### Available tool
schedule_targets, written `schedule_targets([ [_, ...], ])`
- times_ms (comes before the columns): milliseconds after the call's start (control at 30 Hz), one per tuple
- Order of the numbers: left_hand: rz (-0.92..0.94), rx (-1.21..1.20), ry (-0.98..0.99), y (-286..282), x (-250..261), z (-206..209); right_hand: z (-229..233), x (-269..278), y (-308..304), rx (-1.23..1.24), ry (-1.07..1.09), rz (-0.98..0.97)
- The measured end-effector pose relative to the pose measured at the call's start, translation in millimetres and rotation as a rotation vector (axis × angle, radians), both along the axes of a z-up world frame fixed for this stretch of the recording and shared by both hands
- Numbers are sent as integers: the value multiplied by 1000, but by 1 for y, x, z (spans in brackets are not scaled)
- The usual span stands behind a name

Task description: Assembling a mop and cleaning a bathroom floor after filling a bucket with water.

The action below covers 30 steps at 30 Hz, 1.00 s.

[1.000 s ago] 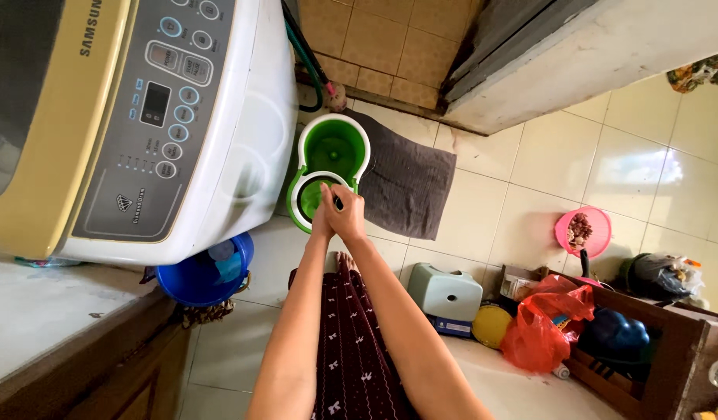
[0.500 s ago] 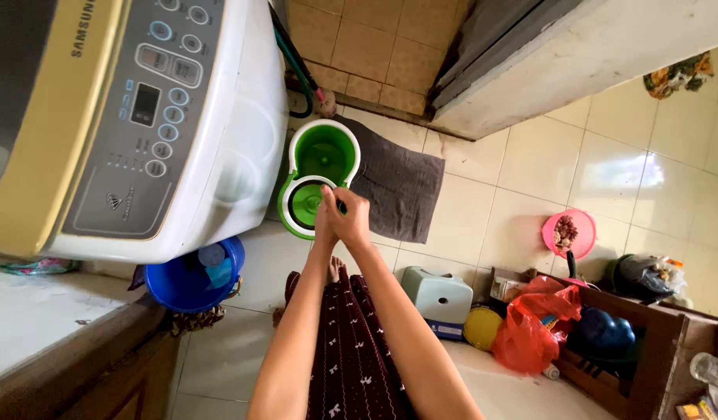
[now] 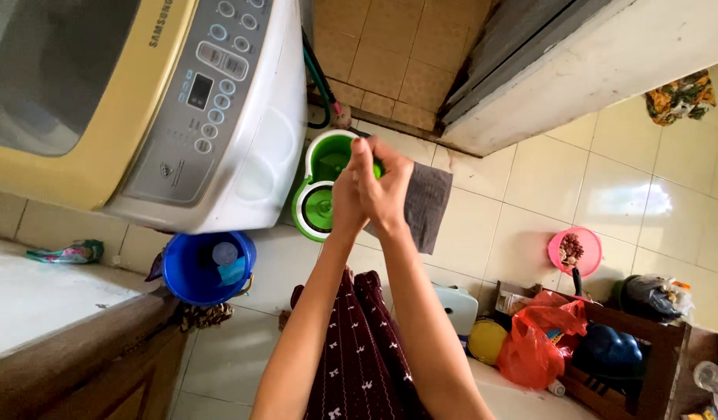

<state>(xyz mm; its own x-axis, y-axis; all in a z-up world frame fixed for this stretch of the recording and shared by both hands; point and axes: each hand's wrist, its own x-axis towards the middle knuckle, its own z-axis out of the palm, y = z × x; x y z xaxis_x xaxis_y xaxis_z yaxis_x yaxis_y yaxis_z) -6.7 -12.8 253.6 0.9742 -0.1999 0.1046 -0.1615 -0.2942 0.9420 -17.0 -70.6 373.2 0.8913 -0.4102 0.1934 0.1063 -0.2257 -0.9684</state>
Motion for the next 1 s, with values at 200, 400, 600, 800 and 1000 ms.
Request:
schedule_targets([
  [200,-21,-210,232,4,-6,84,37,-2,0,-38,-129,17],
  [400,-18,-188,-70,7,-11,56,33,-4,5,66,-66,29],
  [600,41,-135,29,9,-5,53,-5,3,4,153,-87,68],
  [800,59,-188,22,3,-1,29,-1,7,7,145,-144,69],
  [1000,-51,-394,4,6,13,28,-10,18,3,117,-157,43],
])
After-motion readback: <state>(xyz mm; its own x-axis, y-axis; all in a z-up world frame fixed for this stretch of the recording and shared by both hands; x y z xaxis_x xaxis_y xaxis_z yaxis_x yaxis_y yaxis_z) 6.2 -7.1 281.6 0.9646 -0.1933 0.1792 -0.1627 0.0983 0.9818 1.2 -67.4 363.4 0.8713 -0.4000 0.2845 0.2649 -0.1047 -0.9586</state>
